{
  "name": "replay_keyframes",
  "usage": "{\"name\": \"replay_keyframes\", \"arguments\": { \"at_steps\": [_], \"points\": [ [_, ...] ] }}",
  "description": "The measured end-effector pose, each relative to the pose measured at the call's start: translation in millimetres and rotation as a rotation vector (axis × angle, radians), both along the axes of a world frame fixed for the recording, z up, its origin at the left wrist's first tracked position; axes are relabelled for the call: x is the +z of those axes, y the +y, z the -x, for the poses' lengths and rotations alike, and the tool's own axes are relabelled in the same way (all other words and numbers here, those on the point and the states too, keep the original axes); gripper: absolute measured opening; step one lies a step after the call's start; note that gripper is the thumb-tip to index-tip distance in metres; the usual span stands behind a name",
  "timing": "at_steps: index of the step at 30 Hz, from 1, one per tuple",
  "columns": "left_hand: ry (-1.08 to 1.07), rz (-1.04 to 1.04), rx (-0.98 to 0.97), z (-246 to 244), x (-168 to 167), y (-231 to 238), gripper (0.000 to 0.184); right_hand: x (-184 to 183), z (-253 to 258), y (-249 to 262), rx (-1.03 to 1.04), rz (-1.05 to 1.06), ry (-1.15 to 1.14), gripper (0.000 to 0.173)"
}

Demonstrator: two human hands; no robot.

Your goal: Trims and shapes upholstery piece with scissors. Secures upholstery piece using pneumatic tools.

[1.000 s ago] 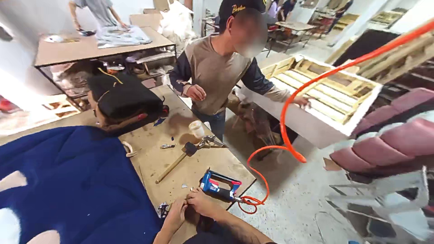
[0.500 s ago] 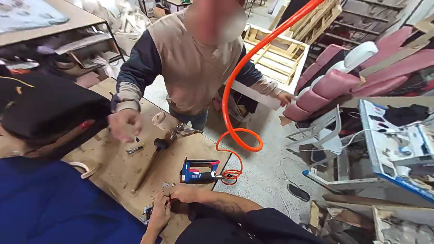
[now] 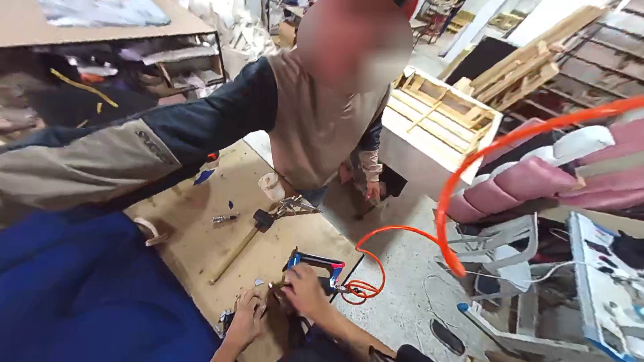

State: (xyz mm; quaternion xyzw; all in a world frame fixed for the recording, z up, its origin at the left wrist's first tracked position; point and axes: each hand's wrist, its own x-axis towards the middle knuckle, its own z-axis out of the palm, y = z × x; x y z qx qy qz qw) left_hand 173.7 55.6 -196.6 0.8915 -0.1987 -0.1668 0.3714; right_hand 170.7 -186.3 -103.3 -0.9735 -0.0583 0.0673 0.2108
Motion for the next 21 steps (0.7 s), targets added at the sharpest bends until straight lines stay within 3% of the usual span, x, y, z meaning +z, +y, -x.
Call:
{"name": "replay_keyframes", "arguments": {
  "at_steps": [2, 4, 7, 9, 11, 15, 21],
  "points": [
    [-0.011, 0.025, -0.013, -7.0, -2.0, 2.7, 0.02, -5.6, 1.3, -27.2, -0.159, 0.057, 0.103, 0.081],
    [-0.019, 0.053, -0.038, -10.1, -1.0, 4.0, 0.022, -21.0, 3.8, -46.7, -0.178, 0.126, 0.192, 0.098],
    [0.109, 0.004, -0.103, -16.6, 12.1, 3.1, 0.029, -34.1, -5.4, -61.6, -0.14, 0.153, 0.187, 0.09],
    [0.166, -0.016, -0.119, -3.8, 11.2, 6.6, 0.029, -30.6, 0.9, -60.8, -0.129, 0.108, 0.32, 0.084],
    [0.097, 0.053, -0.079, -6.4, -1.4, 7.9, 0.019, -16.1, 0.2, -54.1, -0.143, 0.095, 0.391, 0.074],
    [0.064, 0.15, -0.059, -11.7, -5.0, 8.1, 0.018, 27.7, 30.7, -33.8, -0.092, 0.08, 0.285, 0.04],
    [0.133, 0.164, -0.077, -16.3, -3.2, 9.7, 0.02, 21.5, 60.0, 0.7, 0.024, -0.058, 0.277, 0.034]
  ]
}}
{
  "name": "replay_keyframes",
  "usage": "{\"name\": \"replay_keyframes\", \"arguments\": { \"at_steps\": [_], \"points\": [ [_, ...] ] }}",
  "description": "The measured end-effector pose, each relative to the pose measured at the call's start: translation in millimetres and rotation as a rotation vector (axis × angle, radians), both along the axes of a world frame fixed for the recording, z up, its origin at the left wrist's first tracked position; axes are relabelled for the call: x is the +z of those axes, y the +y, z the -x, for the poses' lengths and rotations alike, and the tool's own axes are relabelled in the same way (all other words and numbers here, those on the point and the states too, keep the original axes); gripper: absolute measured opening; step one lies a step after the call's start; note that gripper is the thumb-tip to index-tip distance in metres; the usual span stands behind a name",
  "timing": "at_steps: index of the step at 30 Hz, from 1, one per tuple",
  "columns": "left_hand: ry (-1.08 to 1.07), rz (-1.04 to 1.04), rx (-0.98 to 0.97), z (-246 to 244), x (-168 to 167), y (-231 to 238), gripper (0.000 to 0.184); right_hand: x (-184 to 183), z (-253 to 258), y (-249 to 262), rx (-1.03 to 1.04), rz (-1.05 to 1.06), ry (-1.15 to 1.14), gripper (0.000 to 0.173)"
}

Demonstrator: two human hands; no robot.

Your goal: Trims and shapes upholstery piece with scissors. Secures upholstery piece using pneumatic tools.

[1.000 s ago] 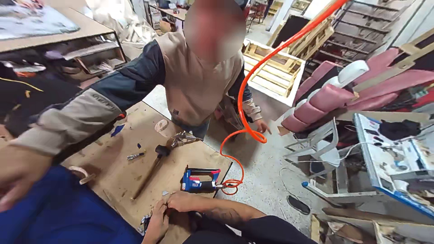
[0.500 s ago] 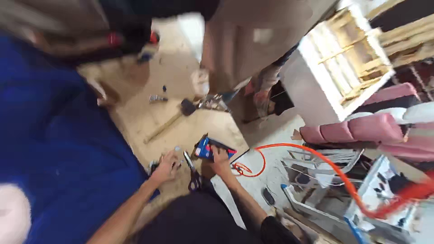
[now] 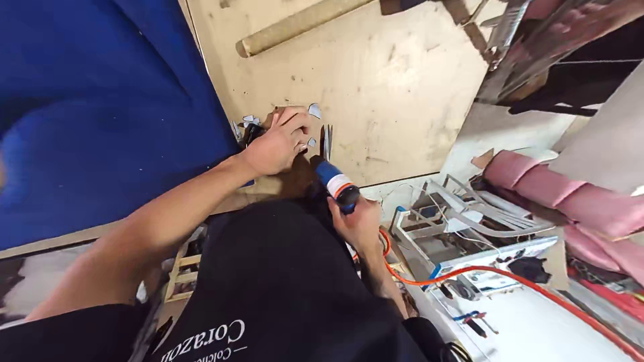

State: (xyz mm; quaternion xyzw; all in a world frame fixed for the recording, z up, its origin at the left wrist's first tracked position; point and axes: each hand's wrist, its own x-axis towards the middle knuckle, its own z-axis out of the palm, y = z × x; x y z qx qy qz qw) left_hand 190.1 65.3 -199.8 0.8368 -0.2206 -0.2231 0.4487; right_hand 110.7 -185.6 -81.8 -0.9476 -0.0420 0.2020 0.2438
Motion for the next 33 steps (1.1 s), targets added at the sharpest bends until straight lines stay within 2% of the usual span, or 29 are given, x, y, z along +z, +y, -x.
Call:
{"name": "replay_keyframes", "arguments": {
  "at_steps": [5, 11, 21, 33],
  "points": [
    [0.043, 0.044, 0.017, 3.0, -2.2, 2.5, 0.024, -7.2, -4.9, 19.1, 0.015, -0.012, 0.017, 0.029],
    [-0.001, 0.062, 0.013, 2.0, -5.0, 2.8, 0.026, -7.5, -2.8, 28.1, -0.045, 0.001, 0.013, 0.027],
    [-0.027, 0.081, 0.021, 2.3, -7.4, 4.2, 0.027, -5.0, 2.7, 41.5, -0.058, 0.055, 0.013, 0.032],
    [-0.037, 0.096, 0.019, 2.1, -9.9, 4.8, 0.027, -4.1, 3.4, 45.7, -0.088, 0.045, 0.082, 0.029]
  ]
}}
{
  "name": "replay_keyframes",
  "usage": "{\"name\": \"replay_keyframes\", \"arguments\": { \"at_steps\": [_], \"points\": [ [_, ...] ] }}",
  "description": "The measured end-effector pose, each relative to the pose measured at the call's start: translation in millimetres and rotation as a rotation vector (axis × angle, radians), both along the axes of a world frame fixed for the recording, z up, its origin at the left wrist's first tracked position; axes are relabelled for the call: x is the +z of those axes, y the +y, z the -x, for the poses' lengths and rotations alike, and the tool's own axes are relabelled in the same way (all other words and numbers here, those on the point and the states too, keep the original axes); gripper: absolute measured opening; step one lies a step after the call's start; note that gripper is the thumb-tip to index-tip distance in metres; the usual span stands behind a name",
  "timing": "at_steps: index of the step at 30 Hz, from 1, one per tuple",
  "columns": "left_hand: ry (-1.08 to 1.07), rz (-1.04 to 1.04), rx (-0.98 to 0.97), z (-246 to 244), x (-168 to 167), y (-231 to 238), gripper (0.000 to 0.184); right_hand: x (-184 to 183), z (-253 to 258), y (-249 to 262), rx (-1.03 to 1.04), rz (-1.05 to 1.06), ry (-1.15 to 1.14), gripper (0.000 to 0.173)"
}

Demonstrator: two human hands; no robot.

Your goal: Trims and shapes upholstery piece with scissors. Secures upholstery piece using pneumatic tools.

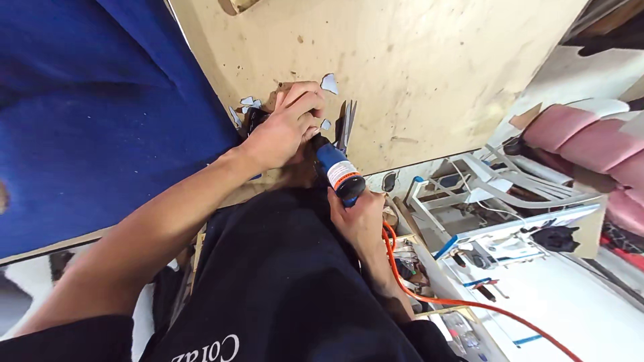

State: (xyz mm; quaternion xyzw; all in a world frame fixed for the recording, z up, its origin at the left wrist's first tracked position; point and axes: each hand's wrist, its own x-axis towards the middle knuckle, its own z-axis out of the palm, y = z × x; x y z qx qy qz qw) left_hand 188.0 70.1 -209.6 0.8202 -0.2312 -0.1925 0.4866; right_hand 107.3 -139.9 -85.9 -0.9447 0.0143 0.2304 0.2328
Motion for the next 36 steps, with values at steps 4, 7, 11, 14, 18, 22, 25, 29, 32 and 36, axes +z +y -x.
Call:
{"name": "replay_keyframes", "arguments": {
  "at_steps": [4, 7, 11, 14, 18, 22, 25, 29, 32, 36],
  "points": [
    [-0.001, -0.007, -0.008, 1.0, 1.1, -0.7, 0.027, 6.7, -1.4, 2.2, -0.027, -0.003, 0.044, 0.028],
    [-0.013, 0.001, 0.005, 0.2, 1.7, -1.2, 0.025, 16.2, -3.5, -8.2, -0.057, 0.007, -0.035, 0.028],
    [-0.025, 0.004, 0.048, 3.1, 3.6, -2.4, 0.022, 13.3, -6.2, -38.9, -0.128, 0.219, -0.194, 0.032],
    [-0.018, 0.023, 0.097, 0.5, 4.6, -2.2, 0.019, -9.5, -18.3, -69.8, -0.08, 0.276, -0.221, 0.047],
    [0.021, 0.043, 0.137, -3.4, 11.9, -0.2, 0.023, -44.7, -33.9, -99.3, -0.041, 0.258, -0.176, 0.068],
    [-0.034, -0.228, 0.08, -2.3, 32.2, 12.6, 0.037, -51.0, -42.6, -94.4, 0.002, 0.271, -0.264, 0.066],
    [-0.006, -0.364, 0.09, 3.7, 43.7, 16.4, 0.052, -32.5, -44.5, -73.9, 0.073, 0.17, -0.323, 0.051],
    [0.055, -0.287, 0.331, 9.7, 40.5, 6.3, 0.069, -26.2, -41.1, -51.2, 0.122, -0.029, -0.297, 0.033],
    [0.025, -0.276, 0.442, 13.4, 34.5, -2.6, 0.064, -29.2, -34.5, -52.7, 0.116, -0.052, -0.329, 0.028],
    [-0.103, -0.402, 0.463, 15.5, 27.9, -16.3, 0.045, -24.4, -31.9, -64.4, 0.102, -0.033, -0.348, 0.027]
  ]
}}
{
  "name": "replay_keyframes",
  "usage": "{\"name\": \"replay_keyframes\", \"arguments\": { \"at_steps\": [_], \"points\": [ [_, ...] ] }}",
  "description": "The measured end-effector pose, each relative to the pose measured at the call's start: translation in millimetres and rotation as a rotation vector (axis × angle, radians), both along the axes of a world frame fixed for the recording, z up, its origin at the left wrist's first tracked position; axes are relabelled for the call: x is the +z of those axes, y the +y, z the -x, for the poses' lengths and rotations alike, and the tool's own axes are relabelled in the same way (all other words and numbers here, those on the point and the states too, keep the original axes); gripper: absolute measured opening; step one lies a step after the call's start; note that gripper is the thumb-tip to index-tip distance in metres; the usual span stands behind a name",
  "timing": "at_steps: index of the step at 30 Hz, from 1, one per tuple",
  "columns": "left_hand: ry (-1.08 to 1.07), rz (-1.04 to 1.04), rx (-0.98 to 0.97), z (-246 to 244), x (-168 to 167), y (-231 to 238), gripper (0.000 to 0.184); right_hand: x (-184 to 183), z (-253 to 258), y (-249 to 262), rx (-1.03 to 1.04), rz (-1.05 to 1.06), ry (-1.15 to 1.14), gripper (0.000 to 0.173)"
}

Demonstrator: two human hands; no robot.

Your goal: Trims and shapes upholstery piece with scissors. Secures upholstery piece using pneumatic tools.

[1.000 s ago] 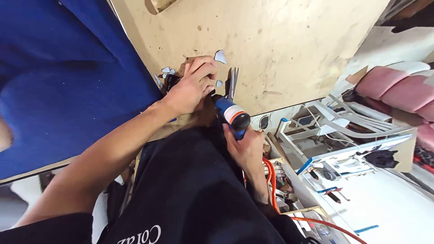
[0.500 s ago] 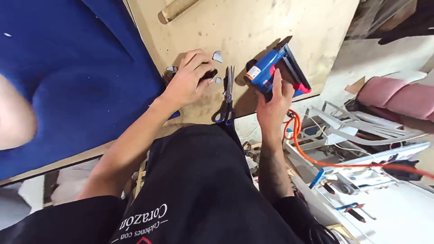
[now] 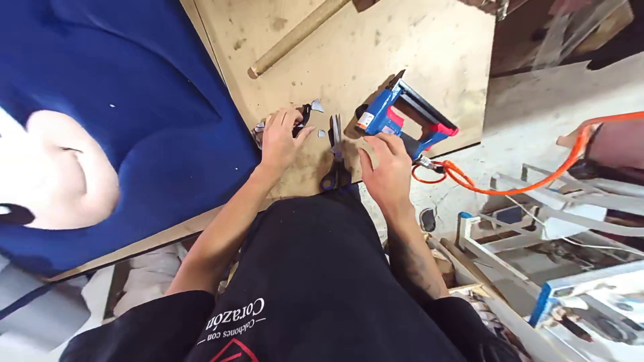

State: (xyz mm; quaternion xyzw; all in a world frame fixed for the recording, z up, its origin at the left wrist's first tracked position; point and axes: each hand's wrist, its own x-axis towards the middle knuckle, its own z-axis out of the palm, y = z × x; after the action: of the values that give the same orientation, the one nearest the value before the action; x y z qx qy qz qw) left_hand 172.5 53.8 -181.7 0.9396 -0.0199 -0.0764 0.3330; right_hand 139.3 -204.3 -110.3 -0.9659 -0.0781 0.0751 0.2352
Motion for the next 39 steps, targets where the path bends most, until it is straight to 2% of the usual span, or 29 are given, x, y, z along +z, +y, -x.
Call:
{"name": "replay_keyframes", "arguments": {
  "at_steps": [5, 8, 11, 16, 20, 26, 31, 35, 39],
  "points": [
    [-0.142, -0.145, 0.054, -1.5, -12.1, -20.1, 0.04, 2.0, 4.1, -4.5, 0.041, -0.011, 0.035, 0.028],
    [-0.254, -0.096, 0.068, -2.1, -20.5, -21.7, 0.031, 0.7, 6.8, -4.7, 0.061, -0.041, 0.031, 0.027],
    [-0.22, -0.056, 0.048, -6.1, -15.0, -20.7, 0.03, 3.8, 5.5, -9.4, 0.041, -0.026, 0.048, 0.029],
    [-0.176, -0.169, -0.001, -12.8, -5.9, -25.8, 0.037, 5.7, -3.0, -20.9, 0.001, 0.02, 0.036, 0.03],
    [-0.308, -0.069, 0.01, -11.2, -25.5, -26.7, 0.029, 2.9, -10.2, -28.1, -0.093, 0.085, 0.071, 0.032],
    [-0.329, 0.042, 0.031, -14.0, -32.8, -21.4, 0.025, -12.0, -17.9, -42.6, -0.225, 0.213, 0.157, 0.053],
    [-0.283, 0.07, 0.026, -16.3, -30.2, -19.4, 0.025, -18.4, -24.9, -42.9, -0.196, 0.207, 0.142, 0.057],
    [-0.263, 0.075, 0.024, -17.4, -29.7, -19.6, 0.025, -21.0, -34.7, -52.3, -0.133, 0.201, 0.264, 0.078],
    [-0.17, 0.054, 0.026, -17.5, -29.2, -19.9, 0.027, -15.8, -30.8, -62.4, -0.099, 0.188, 0.329, 0.078]
  ]
}}
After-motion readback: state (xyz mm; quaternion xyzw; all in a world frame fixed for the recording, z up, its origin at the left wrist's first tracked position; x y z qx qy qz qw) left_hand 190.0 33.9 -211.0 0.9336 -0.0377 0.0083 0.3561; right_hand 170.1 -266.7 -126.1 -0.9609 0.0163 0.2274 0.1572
